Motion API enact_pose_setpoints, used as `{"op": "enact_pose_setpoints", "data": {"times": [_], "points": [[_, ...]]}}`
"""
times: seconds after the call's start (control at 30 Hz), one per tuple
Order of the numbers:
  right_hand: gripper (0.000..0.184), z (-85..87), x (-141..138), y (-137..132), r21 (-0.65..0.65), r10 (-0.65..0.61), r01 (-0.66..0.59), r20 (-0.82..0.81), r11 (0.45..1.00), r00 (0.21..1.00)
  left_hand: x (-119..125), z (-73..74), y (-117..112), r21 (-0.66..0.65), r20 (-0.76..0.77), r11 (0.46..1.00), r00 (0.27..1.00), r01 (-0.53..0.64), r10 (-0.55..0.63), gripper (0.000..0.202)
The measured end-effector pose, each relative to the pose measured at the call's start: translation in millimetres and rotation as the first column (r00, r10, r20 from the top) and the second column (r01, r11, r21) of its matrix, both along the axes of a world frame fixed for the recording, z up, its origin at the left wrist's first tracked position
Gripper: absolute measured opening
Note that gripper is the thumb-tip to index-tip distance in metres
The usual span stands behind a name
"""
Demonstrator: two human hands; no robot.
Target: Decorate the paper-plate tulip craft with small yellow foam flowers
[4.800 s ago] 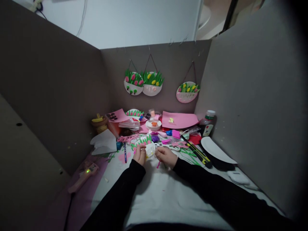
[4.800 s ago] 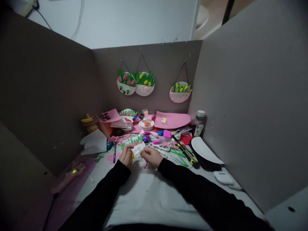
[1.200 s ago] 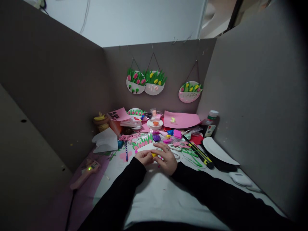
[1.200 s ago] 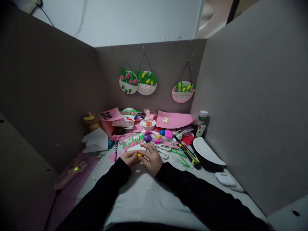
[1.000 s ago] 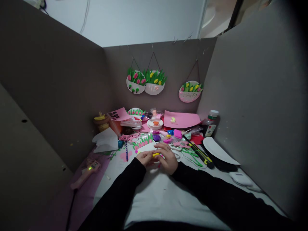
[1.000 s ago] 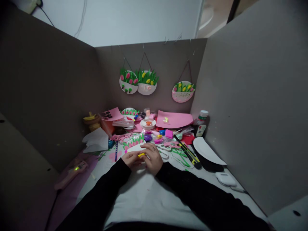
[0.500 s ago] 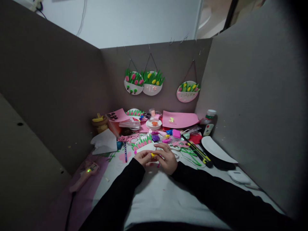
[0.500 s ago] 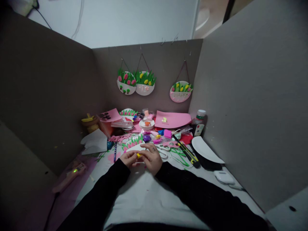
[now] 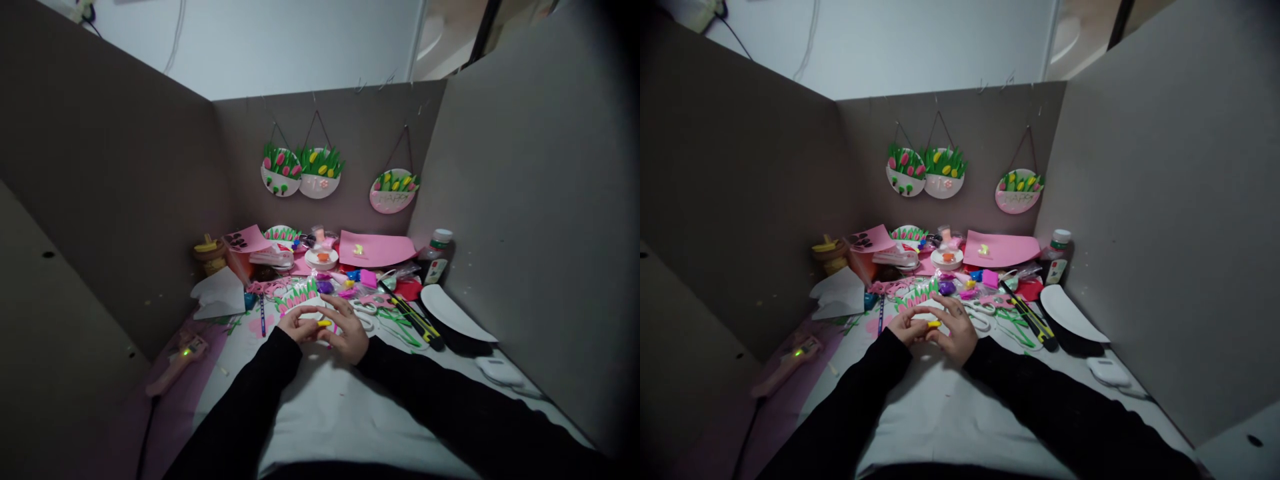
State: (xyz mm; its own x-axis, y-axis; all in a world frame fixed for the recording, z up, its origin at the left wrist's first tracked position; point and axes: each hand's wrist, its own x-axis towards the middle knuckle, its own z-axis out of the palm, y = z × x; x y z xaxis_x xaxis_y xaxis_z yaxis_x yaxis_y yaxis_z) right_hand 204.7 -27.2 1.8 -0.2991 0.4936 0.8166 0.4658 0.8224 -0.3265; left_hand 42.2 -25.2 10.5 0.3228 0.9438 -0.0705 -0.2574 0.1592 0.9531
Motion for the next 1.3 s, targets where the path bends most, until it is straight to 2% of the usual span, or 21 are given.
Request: {"op": "enact_pose_setpoints", "data": {"times": [0.07, 0.23, 0.37, 0.5, 0.63, 0.93, 1.03, 1.17, 1.3], "points": [[0.037, 0.1, 0.2, 0.8, 0.014, -0.005, 0.005, -0.005, 1.0, 1.0, -1.5, 2.0, 0.8, 0.007, -0.014, 1.0, 0.999, -0.029, 0.03, 0.055], [0.018, 1.8, -0.1, -1.6, 0.03, -0.033, 0.034, -0.045, 0.999, 0.998, 0.2, 4.8, -2.4, -0.016, -0.02, 0.999, 0.999, -0.047, 0.046, 0.056], [0.018, 2.2, 0.0, -2.8, 0.026, -0.025, 0.026, -0.031, 0.999, 0.999, 2.0, 2.5, -1.6, -0.013, -0.003, 1.0, 1.0, -0.022, 0.022, 0.058], [0.028, 0.7, 0.0, 0.0, 0.041, -0.017, 0.018, -0.024, 0.999, 1.0, -0.2, -0.8, 4.5, 0.025, -0.002, 0.999, 0.999, -0.044, 0.044, 0.059], [0.015, 0.5, -0.8, -0.2, 0.029, -0.023, 0.025, -0.065, 0.999, 0.998, -0.7, -2.6, 4.4, 0.016, 0.009, 1.0, 1.0, -0.016, 0.016, 0.056], [0.017, 1.6, -3.3, -3.6, -0.007, 0.01, -0.011, -0.084, 1.0, 0.996, 0.4, -1.2, 1.2, 0.055, 0.04, 0.998, 0.999, -0.032, 0.029, 0.048], [0.013, 0.8, -3.2, -2.8, 0.003, 0.015, -0.015, -0.089, 1.0, 0.996, -0.2, -2.3, 3.5, 0.032, 0.017, 0.999, 1.0, -0.009, 0.009, 0.048], [0.017, -0.7, -3.1, -1.2, 0.001, 0.007, -0.006, -0.099, 1.0, 0.995, -1.1, -4.3, 6.6, 0.05, -0.031, 0.999, 1.0, 0.0, 0.001, 0.053], [0.01, -0.2, -2.9, -1.0, -0.017, -0.016, 0.014, -0.104, 1.0, 0.994, -1.3, -3.0, 5.4, 0.051, -0.009, 0.998, 0.999, -0.037, 0.037, 0.052]]}}
